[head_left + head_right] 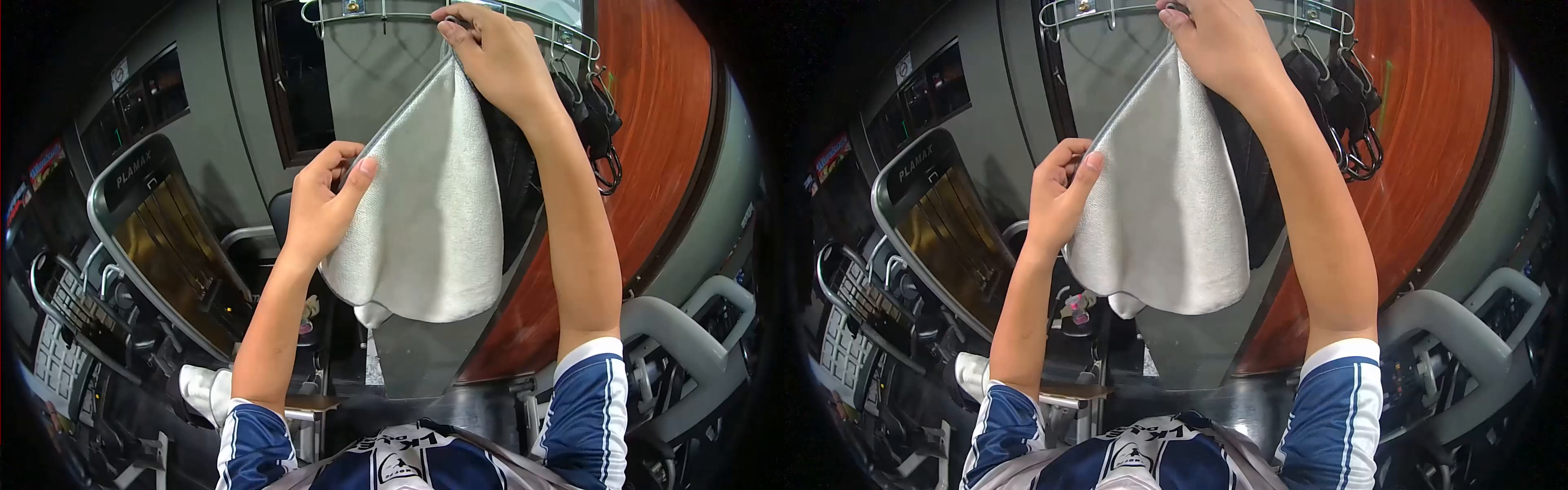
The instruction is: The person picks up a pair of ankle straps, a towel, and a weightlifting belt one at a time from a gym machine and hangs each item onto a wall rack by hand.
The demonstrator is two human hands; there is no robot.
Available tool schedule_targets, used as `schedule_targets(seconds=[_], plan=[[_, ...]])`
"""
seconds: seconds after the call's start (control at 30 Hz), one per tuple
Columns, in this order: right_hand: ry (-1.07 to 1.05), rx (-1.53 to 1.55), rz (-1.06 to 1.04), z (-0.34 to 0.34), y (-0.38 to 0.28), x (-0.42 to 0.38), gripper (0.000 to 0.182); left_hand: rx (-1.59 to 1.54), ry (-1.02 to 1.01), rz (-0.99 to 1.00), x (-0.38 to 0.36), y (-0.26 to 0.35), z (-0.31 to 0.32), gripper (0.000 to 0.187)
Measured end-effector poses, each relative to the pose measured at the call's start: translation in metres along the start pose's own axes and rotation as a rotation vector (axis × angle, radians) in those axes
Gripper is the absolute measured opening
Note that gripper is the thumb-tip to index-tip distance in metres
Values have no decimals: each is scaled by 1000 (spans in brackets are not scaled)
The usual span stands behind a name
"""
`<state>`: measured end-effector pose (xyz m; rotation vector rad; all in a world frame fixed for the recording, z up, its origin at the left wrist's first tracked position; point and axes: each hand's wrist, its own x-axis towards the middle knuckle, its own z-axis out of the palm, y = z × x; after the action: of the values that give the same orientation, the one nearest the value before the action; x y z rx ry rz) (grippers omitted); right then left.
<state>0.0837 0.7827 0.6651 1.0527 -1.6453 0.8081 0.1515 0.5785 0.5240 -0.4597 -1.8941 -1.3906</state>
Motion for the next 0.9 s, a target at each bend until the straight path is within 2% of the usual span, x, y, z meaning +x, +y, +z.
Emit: schedule_targets(seconds=[0.17,0.3,0.43,0.5,0.53,0.63,0.67,0.7,0.77,0.8,0.83,0.9], plan=[[-21,-94,-13,0,0,2,26,12,-10,44,7,-9,-10,34],[-38,-98,69,2,0,7,28,34,-25,80,15,-9,-15,34],[11,-148,8,7,-8,5,29,149,4,123,18,-20,-16,28],[45,-125,237,6,-22,-3,26,351,83,228,14,-25,-14,26],[92,27,250,9,-13,-3,21,343,110,246,13,-34,-11,28],[75,53,281,12,-9,-6,16,341,83,225,9,-45,-8,30],[100,-94,167,12,-2,-7,17,373,51,180,6,-45,-8,27],[96,-95,167,16,0,-14,17,370,53,176,3,-44,-6,27],[165,-52,22,24,0,-37,39,530,147,451,-3,-40,-2,29],[195,-93,-43,26,-7,-56,40,625,162,524,-8,-39,-1,31],[221,-132,-112,28,-16,-81,42,624,170,519,-15,-37,1,31],[119,-90,-41,38,-25,-133,63,567,80,483,-33,-34,15,38]])
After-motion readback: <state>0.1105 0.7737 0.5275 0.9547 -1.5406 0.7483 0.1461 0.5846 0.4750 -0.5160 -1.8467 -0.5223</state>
